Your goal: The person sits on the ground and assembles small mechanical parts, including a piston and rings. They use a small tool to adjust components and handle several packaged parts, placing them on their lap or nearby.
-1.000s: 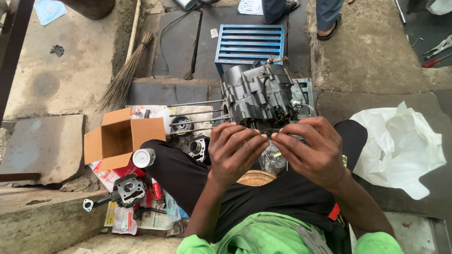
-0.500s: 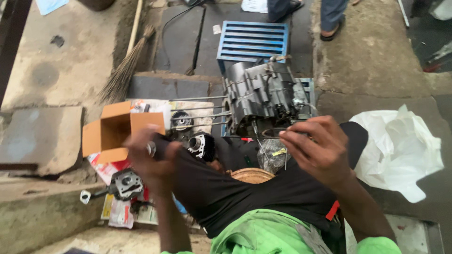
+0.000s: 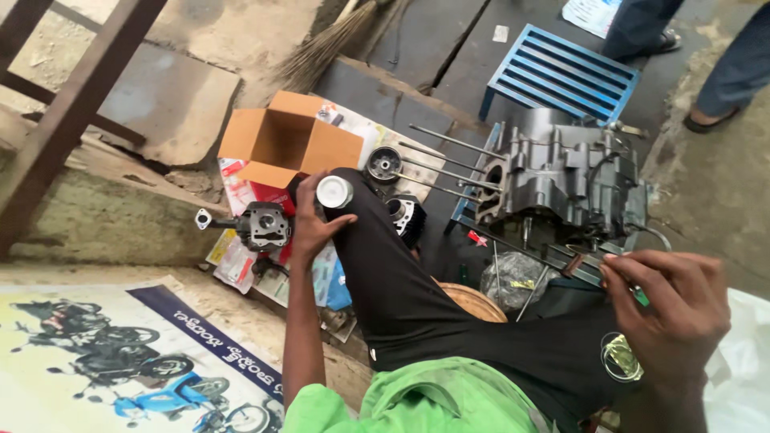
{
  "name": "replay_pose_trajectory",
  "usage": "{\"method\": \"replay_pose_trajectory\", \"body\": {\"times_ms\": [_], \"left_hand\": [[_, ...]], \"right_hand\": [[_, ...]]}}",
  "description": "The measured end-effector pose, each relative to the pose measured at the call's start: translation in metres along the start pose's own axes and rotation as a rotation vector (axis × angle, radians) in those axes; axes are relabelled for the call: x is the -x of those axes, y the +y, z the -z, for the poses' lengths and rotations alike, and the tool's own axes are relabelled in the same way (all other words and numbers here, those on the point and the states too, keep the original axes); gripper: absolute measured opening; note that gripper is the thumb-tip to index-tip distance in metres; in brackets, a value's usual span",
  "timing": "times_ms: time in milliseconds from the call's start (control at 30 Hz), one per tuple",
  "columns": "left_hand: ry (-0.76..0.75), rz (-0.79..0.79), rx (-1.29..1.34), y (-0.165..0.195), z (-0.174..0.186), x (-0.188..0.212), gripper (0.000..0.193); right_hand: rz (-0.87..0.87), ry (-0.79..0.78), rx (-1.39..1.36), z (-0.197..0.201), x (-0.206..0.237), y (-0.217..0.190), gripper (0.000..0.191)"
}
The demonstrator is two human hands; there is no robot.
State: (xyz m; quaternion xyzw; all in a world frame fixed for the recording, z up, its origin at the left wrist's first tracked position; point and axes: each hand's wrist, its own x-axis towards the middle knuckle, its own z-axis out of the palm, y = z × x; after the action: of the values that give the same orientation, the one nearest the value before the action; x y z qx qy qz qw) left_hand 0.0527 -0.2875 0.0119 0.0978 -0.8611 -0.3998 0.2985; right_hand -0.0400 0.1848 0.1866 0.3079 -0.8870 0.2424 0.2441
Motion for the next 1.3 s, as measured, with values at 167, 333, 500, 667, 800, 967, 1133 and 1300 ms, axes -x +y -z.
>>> {"method": "replay_pose_trajectory", "body": {"times_ms": [167,333,500,667,800,967,1133,1300], "left_hand": [[0.128,-0.006,-0.014,0.019,-0.012,-0.002,0.068],[0.138,-0.103,0.599,0.105,-0.065,-0.016,0.067],[-0.244,-0.067,0.721,0.215,-0.15,-0.044,0.08],[-0.868,0.331,1.336,0.281,-0.217,-0.072,0.066],[-1.037,0.195,1.137,0.301,-0.243,-0.08,0.054],[-1.014,0.216,1.134,0.294,-0.228,-0.067,0.05],[-0.973,0.141,1.1,0.3,-0.219,-0.062,0.063],[-1.004,0.207,1.357,0.3,-0.209,-0.068,0.078]], "right_hand": [[0.01,-0.013,-0.026,-0.003,-0.006,-0.006,0.018],[0.039,0.078,-0.1,-0.005,-0.018,-0.023,0.02],[0.214,0.363,-0.091,-0.002,-0.028,-0.027,0.023],[0.202,0.505,0.05,0.004,-0.05,0.004,0.021],[0.205,0.546,0.166,0.012,-0.056,0.026,0.022],[0.237,0.468,0.225,0.018,-0.046,0.027,0.027],[0.286,0.405,0.251,0.024,-0.05,0.021,0.029],[0.299,0.353,0.204,0.034,-0.056,0.015,0.032]]}}
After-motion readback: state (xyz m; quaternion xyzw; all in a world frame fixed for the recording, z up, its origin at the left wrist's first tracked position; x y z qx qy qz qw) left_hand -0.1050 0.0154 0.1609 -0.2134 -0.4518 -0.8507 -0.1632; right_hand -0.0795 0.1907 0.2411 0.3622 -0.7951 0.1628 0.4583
